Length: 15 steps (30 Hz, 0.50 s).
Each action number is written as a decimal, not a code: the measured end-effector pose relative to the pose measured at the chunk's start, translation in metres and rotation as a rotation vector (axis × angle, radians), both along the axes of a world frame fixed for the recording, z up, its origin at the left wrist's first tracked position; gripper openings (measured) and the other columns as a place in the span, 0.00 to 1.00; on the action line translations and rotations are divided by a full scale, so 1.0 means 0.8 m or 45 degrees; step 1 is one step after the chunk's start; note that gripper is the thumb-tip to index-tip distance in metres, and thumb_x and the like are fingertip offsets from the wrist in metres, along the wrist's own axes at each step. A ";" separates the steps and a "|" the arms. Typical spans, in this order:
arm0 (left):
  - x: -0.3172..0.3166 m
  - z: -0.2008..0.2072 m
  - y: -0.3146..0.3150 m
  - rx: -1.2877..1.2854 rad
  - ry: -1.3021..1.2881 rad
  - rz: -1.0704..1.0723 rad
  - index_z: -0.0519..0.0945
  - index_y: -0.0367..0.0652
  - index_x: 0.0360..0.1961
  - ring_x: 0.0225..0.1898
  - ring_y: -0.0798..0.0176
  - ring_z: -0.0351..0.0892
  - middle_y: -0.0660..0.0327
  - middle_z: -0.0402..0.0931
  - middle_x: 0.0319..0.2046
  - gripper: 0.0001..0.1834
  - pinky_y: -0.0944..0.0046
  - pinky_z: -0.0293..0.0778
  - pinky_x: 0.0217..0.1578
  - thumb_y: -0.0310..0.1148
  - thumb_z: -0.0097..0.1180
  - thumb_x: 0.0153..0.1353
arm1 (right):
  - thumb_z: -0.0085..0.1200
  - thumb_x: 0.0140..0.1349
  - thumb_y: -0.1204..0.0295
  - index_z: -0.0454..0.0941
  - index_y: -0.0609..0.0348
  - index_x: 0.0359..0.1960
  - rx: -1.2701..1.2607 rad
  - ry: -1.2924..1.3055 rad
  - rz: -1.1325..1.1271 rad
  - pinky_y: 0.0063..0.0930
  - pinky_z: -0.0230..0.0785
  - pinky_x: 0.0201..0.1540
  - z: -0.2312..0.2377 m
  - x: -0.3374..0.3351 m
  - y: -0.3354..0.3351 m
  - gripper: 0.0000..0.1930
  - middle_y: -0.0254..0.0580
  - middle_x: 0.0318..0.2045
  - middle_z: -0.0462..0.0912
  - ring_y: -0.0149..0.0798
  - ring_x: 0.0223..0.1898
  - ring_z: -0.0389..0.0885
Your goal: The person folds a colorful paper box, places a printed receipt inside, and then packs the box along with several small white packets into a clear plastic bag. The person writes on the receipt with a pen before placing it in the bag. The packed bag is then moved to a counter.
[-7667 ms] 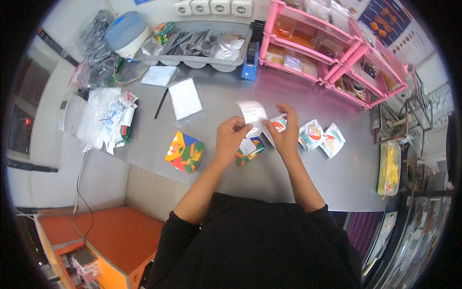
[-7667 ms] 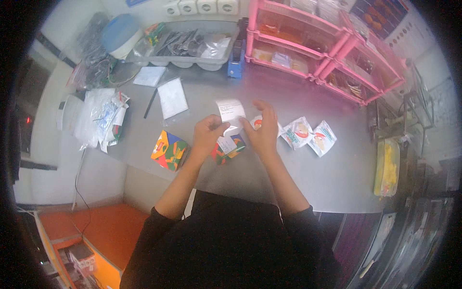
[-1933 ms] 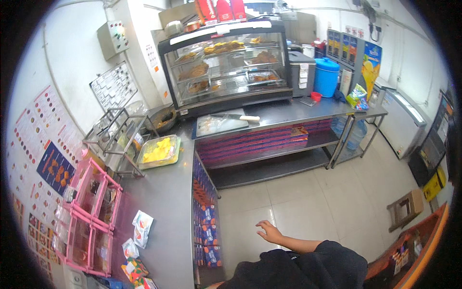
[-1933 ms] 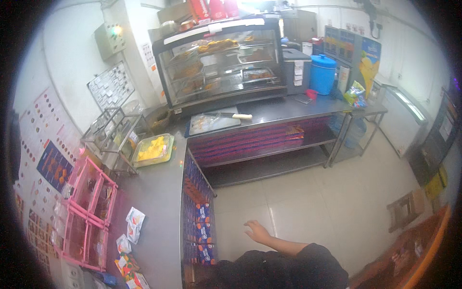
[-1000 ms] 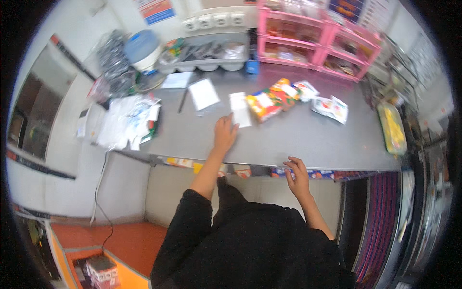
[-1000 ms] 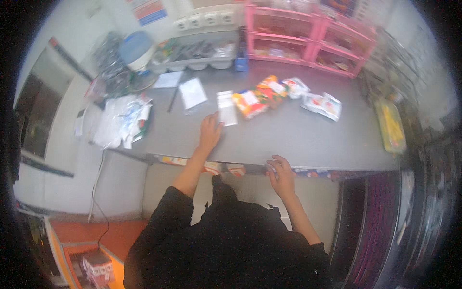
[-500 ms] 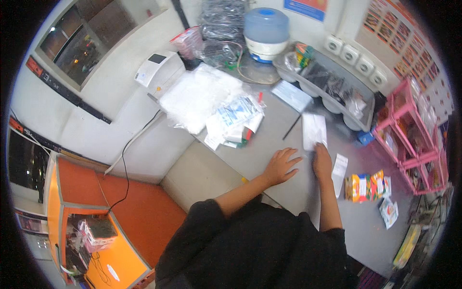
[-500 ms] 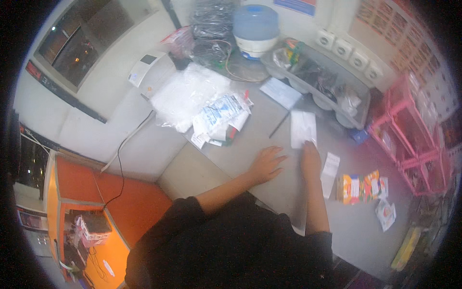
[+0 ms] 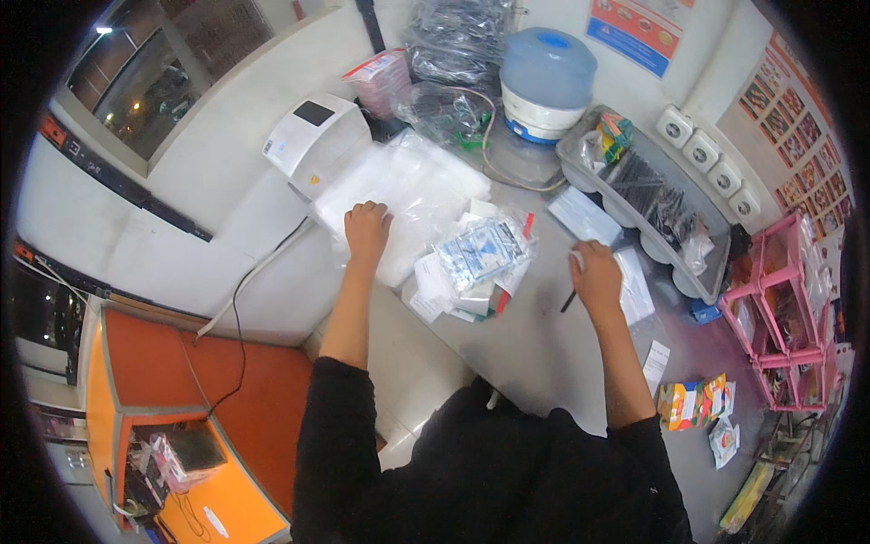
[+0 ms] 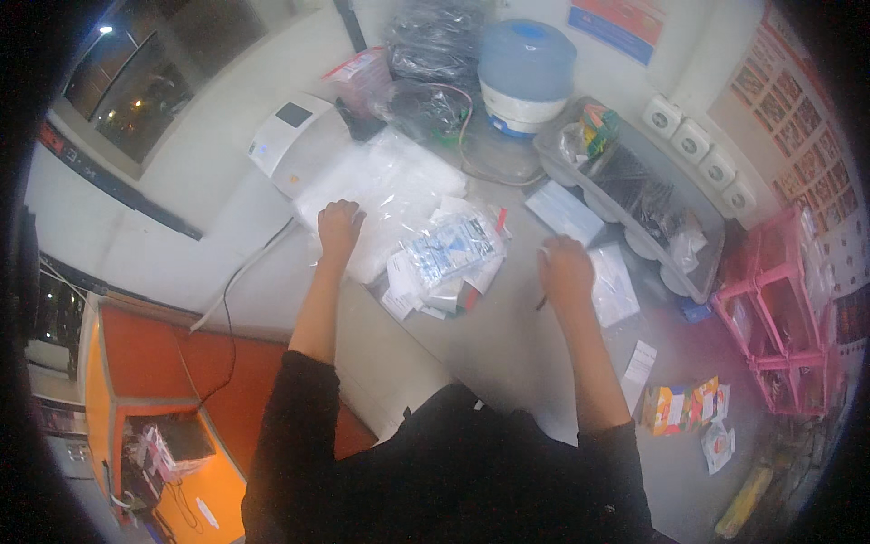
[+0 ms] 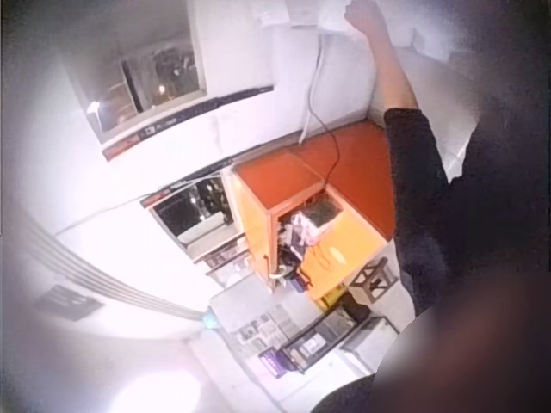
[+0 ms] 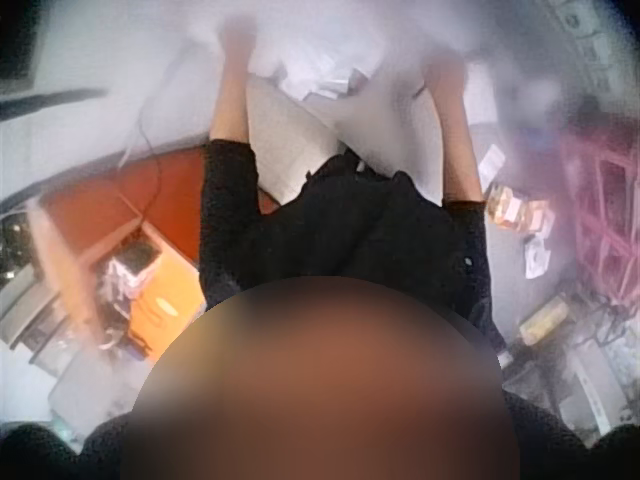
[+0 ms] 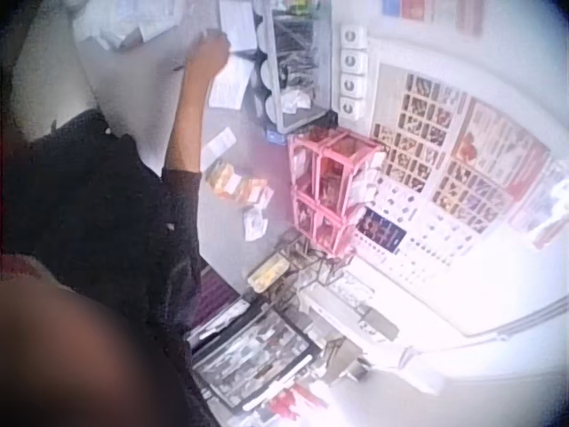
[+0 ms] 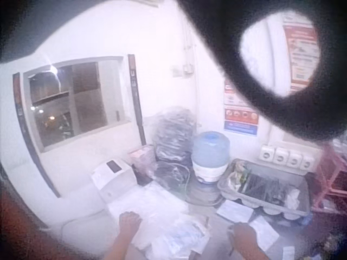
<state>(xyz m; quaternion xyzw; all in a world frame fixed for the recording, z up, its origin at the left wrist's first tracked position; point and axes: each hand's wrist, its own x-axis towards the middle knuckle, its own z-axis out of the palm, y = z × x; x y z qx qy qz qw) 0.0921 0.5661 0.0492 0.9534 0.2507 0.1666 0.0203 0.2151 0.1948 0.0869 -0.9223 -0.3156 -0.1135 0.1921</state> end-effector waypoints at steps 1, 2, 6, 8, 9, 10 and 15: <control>0.001 0.002 0.002 0.014 -0.249 -0.020 0.79 0.42 0.36 0.40 0.55 0.75 0.54 0.77 0.34 0.13 0.60 0.67 0.42 0.39 0.59 0.52 | 0.53 0.53 0.70 0.77 0.57 0.34 0.118 -0.005 0.109 0.36 0.68 0.41 0.011 -0.001 0.028 0.08 0.43 0.35 0.77 0.47 0.39 0.75; 0.003 0.007 0.007 -0.041 -0.428 0.042 0.79 0.41 0.36 0.40 0.54 0.75 0.54 0.77 0.34 0.13 0.59 0.68 0.41 0.38 0.58 0.53 | 0.53 0.54 0.72 0.77 0.57 0.33 0.288 -0.044 0.255 0.34 0.69 0.40 0.020 -0.003 0.055 0.06 0.42 0.34 0.78 0.46 0.38 0.76; 0.002 0.028 0.025 -0.169 -0.746 0.195 0.76 0.36 0.38 0.38 0.49 0.75 0.52 0.77 0.33 0.14 0.54 0.70 0.37 0.36 0.55 0.55 | 0.51 0.55 0.72 0.77 0.58 0.33 0.443 -0.052 0.603 0.34 0.67 0.42 0.043 -0.020 0.145 0.06 0.43 0.34 0.78 0.45 0.39 0.75; 0.000 0.030 0.030 -0.084 -0.816 0.185 0.76 0.37 0.38 0.38 0.50 0.75 0.52 0.77 0.33 0.14 0.55 0.70 0.37 0.35 0.55 0.55 | 0.51 0.56 0.71 0.77 0.58 0.33 0.463 0.080 0.795 0.34 0.67 0.43 0.042 -0.054 0.172 0.07 0.42 0.35 0.78 0.45 0.40 0.75; -0.001 0.025 0.028 0.000 -0.649 0.039 0.77 0.39 0.38 0.37 0.50 0.75 0.53 0.77 0.32 0.13 0.55 0.70 0.36 0.35 0.55 0.53 | 0.50 0.56 0.71 0.77 0.58 0.33 0.384 0.201 0.885 0.34 0.67 0.43 0.039 -0.074 0.178 0.07 0.42 0.36 0.78 0.45 0.40 0.75; -0.002 0.017 0.025 0.180 -0.603 -0.162 0.77 0.41 0.37 0.37 0.51 0.74 0.53 0.76 0.32 0.13 0.56 0.71 0.35 0.34 0.56 0.52 | 0.50 0.56 0.70 0.77 0.58 0.33 0.386 0.286 0.966 0.34 0.67 0.43 0.036 -0.092 0.181 0.07 0.42 0.36 0.78 0.44 0.40 0.75; -0.021 -0.056 -0.005 -0.148 -0.099 -0.375 0.76 0.47 0.44 0.52 0.51 0.69 0.56 0.74 0.47 0.17 0.55 0.64 0.52 0.33 0.56 0.52 | 0.50 0.56 0.72 0.77 0.59 0.32 0.154 0.432 1.098 0.33 0.68 0.41 0.027 -0.111 0.161 0.06 0.43 0.33 0.78 0.44 0.39 0.76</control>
